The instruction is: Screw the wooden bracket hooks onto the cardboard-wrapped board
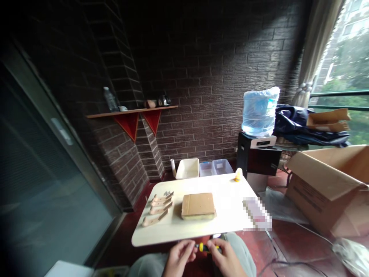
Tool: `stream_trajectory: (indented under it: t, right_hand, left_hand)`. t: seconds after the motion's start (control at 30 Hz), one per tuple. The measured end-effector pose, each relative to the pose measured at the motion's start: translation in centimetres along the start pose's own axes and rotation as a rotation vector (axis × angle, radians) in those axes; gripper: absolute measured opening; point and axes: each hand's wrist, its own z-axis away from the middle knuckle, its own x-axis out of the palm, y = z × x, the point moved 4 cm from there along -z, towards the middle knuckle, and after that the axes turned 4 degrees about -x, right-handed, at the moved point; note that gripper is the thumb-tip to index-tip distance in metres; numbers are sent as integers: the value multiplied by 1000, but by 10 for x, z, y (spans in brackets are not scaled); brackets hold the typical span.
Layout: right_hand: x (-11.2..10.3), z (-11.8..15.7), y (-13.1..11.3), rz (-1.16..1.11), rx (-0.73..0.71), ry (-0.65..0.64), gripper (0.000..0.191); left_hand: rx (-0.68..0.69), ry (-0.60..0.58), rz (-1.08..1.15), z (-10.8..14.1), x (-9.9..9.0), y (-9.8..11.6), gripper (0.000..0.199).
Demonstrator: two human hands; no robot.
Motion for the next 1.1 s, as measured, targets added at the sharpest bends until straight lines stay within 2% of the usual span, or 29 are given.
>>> stream_trajectory:
  t: [0.1,0.27,0.43,0.6,0.83,1.0,1.1]
  right_hand:
    - [-1,10,-10,-103,-29,-90,46]
    - [-8,26,-42,-167,-126,-99,40]
    - [-16,40,-70,-223,-167,-124,36]
    - [-19,55,-89,-237,-229,-165,34]
    - [-11,70,-109,-274,-254,-230,36]
    - [-5,67,-111,-255,-237,-201,37]
    - [-2,55,-109,-295,-220,-145,37]
  left_hand:
    - [11,0,-23,16,3,9,55]
    - [45,21,-27,42,8,30,48]
    - [105,64,118,59,14,45,48]
    - [161,36,106,68,20,55,49]
    - [193,52,-1,78,17,66,54]
    - [238,21,-36,80,15,82,48]
    - [224,16,-61,72,10,89,49]
